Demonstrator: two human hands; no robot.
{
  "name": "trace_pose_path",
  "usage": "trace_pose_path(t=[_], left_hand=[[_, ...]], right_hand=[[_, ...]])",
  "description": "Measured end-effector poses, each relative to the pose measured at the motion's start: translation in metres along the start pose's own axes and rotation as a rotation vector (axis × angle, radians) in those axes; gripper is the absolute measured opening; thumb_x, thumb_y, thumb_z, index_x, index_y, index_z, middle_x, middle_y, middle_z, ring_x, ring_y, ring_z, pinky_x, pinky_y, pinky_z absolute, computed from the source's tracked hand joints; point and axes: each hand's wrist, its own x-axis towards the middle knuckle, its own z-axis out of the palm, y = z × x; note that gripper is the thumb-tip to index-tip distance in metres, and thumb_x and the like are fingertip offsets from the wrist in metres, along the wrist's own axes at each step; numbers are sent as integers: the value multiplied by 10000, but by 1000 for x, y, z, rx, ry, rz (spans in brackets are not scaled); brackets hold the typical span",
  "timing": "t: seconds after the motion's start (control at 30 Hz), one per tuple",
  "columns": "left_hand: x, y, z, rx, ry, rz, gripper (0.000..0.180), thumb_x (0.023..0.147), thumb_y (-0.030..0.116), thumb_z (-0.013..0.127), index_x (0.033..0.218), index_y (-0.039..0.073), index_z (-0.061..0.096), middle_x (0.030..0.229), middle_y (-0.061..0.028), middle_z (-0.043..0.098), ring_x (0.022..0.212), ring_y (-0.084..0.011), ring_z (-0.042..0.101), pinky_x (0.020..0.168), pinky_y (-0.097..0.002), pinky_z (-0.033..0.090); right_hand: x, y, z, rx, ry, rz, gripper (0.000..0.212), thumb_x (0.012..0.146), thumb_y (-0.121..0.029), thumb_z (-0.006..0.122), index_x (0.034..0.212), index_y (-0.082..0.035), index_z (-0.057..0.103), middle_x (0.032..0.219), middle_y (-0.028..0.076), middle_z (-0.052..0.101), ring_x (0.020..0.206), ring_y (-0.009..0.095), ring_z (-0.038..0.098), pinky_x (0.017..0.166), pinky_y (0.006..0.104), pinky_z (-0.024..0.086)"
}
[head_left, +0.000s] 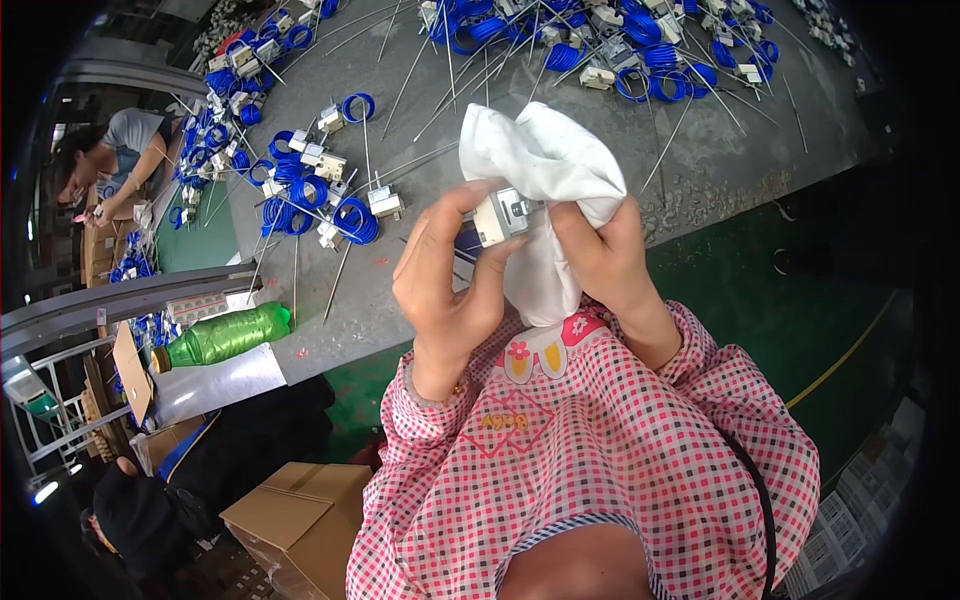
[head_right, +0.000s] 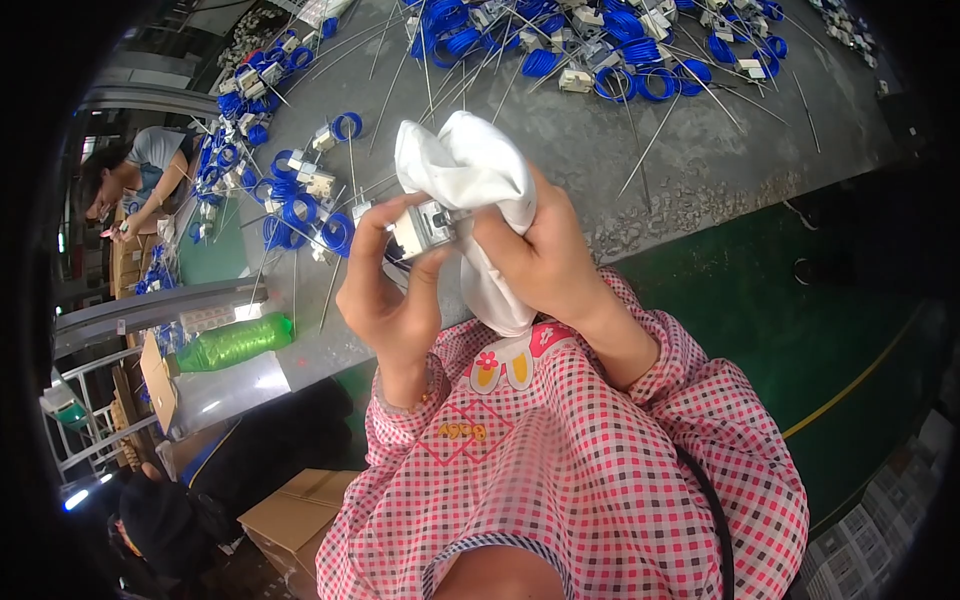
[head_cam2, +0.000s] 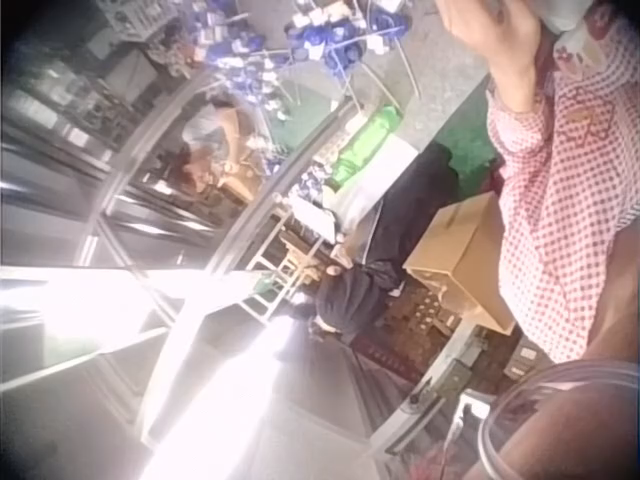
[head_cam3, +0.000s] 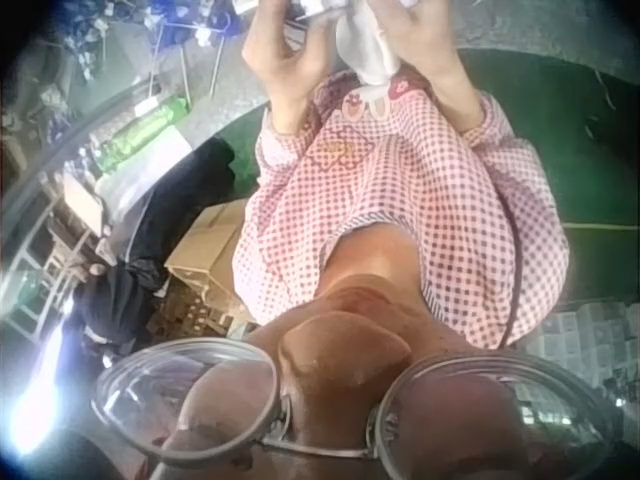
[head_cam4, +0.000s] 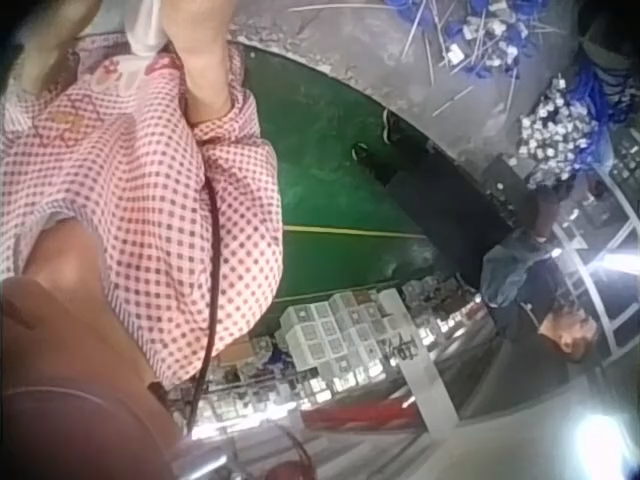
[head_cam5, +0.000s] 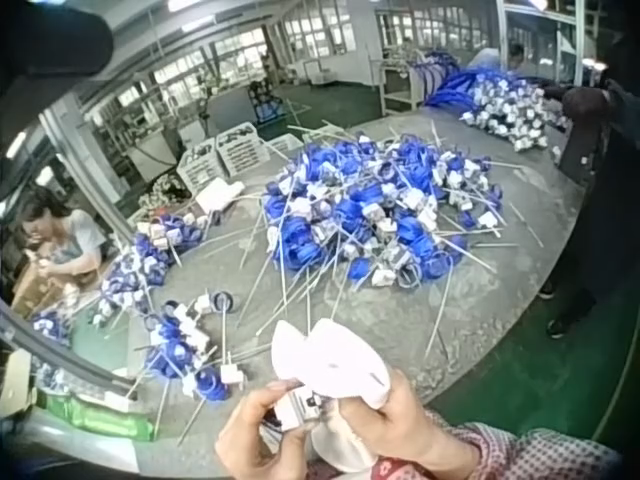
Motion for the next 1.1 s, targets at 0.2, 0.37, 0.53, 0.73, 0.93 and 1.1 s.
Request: trace_pose_path(t=[0.2, 0.37, 0.53, 0.73, 0.93, 1.1], left_hand=[[2, -1, 1, -30, 8, -9, 379, 577, -53, 643, 936, -33, 523, 828, -131, 581, 703, -217, 570, 620, -263, 445], [2, 2, 1, 25, 3, 39, 384, 572, -52, 648, 935, -37, 522, 847, -130, 586, 735, -233, 575, 639, -268, 448], [0, 1, 2, -26, 15, -1, 379, 577, -51, 647, 935, -33, 522, 856, -134, 588, 749, -232, 578, 652, -267, 449], [0, 2, 1, -10, 19, -12, 372, 589, -48, 643, 940, -26, 521, 861, -129, 589, 749, -222, 581, 655, -267, 449], [-1, 0, 1, -19, 25, -13, 371, 592, -47, 641, 942, -26, 518, 861, -128, 590, 751, -218, 581, 655, -265, 449], [-2, -2, -1, -37, 26, -16, 371, 591, -50, 640, 941, -24, 520, 865, -129, 591, 750, -220, 581, 653, -266, 449]], right_hand=[[4, 2, 4, 27, 26, -55, 365, 767, -65, 496, 1112, 27, 421, 905, 70, 556, 810, 90, 506, 685, 228, 413], [2, -3, 4, -6, 6, -70, 381, 766, -67, 497, 1124, 30, 409, 935, 80, 552, 829, 96, 506, 705, 237, 414], [2, 0, 1, -86, 19, -155, 394, 761, -62, 499, 1129, 34, 399, 930, 102, 562, 838, 107, 517, 707, 247, 421], [3, -4, 6, -104, 7, -132, 399, 758, -67, 499, 1133, 22, 396, 910, 103, 566, 808, 119, 533, 687, 252, 428], [3, -1, 4, -102, 22, -169, 395, 755, -63, 477, 1132, 22, 395, 893, 97, 567, 787, 123, 535, 673, 256, 429], [1, 1, 3, -97, 6, -92, 400, 755, -56, 466, 1138, 27, 388, 927, 102, 553, 831, 125, 520, 703, 254, 419]])
